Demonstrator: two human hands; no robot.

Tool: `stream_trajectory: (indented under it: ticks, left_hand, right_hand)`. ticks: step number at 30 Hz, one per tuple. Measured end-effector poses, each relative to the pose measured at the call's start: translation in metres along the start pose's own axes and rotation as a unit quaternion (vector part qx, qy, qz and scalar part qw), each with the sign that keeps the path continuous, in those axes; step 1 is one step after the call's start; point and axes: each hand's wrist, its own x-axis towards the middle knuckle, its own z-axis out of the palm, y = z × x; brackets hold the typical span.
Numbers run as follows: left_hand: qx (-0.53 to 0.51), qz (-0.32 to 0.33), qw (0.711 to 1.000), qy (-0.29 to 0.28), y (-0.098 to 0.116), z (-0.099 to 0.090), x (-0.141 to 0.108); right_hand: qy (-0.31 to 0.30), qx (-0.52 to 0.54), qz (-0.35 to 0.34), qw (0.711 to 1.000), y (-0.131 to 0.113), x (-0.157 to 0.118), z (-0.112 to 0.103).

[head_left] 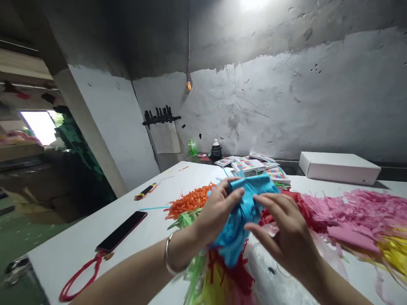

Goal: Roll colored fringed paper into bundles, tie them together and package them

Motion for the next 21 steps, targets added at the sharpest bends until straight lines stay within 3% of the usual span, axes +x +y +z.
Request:
stream_trajectory:
  ticks: [4, 10, 14, 21]
  left_hand:
    - [-0.056, -0.068, 0.995, -0.040, -0.015, 0.018, -0.080]
    - [-0.165, -0.138, 0.975, -0.050, -0.072, 0.043, -0.154]
    - [-0.149, -0.157, 0.976, -0.013, -0.098, 0.061, -0.184]
    - [-0.077, -0.155, 0.985, -0.006, -0.118, 0.073, -0.206]
  right_hand:
    - [-0.033, -0.017, 0.016, 0.999, -0.049, -0.037, -0.035]
    - [-0.088, 0.008, 0.086, 0.992, -0.072, -0.119, -0.067]
    - [-0.132, 0.001, 0.160, 0.978, -0.083, -0.168, -0.079]
    - [-0.054, 0.026, 0.235, 0.970, -0.105, -0.189, -0.085]
